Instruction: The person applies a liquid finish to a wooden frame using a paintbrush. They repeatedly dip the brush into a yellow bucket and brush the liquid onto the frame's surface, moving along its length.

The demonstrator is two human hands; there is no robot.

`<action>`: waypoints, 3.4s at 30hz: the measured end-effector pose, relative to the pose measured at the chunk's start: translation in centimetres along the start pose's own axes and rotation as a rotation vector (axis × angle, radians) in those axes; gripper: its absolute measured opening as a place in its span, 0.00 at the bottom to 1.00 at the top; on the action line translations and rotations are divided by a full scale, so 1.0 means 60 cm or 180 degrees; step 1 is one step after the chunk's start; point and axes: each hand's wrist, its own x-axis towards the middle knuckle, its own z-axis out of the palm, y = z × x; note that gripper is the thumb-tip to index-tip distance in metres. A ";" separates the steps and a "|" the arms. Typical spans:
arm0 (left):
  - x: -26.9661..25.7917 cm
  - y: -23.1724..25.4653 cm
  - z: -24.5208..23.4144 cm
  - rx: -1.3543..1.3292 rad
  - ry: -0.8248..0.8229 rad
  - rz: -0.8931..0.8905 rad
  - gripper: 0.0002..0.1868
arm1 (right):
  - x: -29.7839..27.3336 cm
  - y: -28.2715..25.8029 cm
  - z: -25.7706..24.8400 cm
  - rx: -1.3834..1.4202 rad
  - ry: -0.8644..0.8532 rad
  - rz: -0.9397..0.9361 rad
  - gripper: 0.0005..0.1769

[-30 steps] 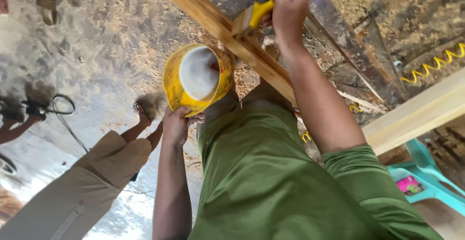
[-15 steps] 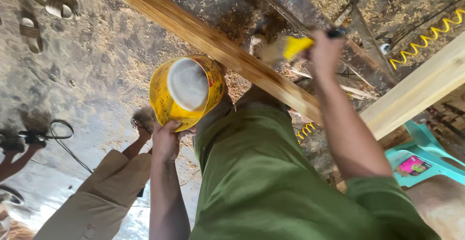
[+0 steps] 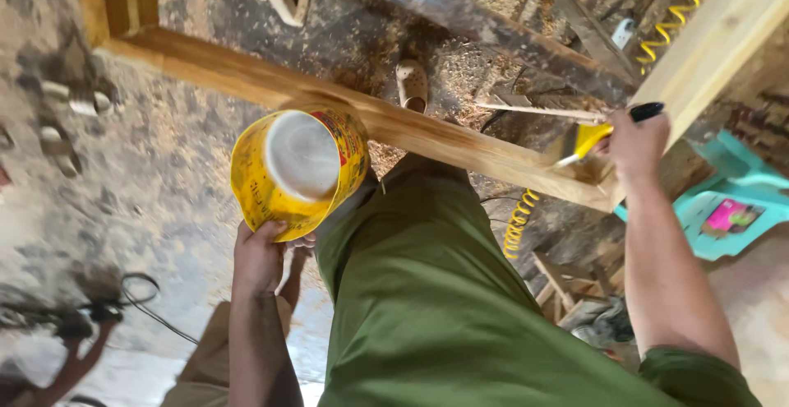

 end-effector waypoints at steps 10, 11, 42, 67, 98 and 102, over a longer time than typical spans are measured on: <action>0.029 0.075 0.038 0.0334 -0.0046 0.0052 0.21 | -0.052 -0.133 0.427 0.0737 -0.0906 -0.0873 0.13; 0.036 0.084 0.041 0.0349 -0.0118 0.0080 0.21 | -0.056 -0.151 0.469 0.1533 -0.1103 -0.0457 0.10; 0.221 0.313 -0.031 0.1025 -0.0590 0.0233 0.22 | -0.089 -0.272 0.614 0.0779 -0.0769 0.0270 0.17; 0.266 0.390 0.013 0.1246 -0.0685 0.0098 0.21 | -0.207 -0.371 0.653 0.2074 -0.0685 0.1124 0.11; 0.282 0.272 0.137 0.2034 -0.1179 -0.0153 0.20 | -0.170 -0.081 0.282 -0.0462 0.0696 -0.0067 0.13; 0.274 0.230 0.177 0.1972 -0.1197 -0.0252 0.22 | -0.180 -0.077 0.316 0.0176 0.0352 0.0069 0.11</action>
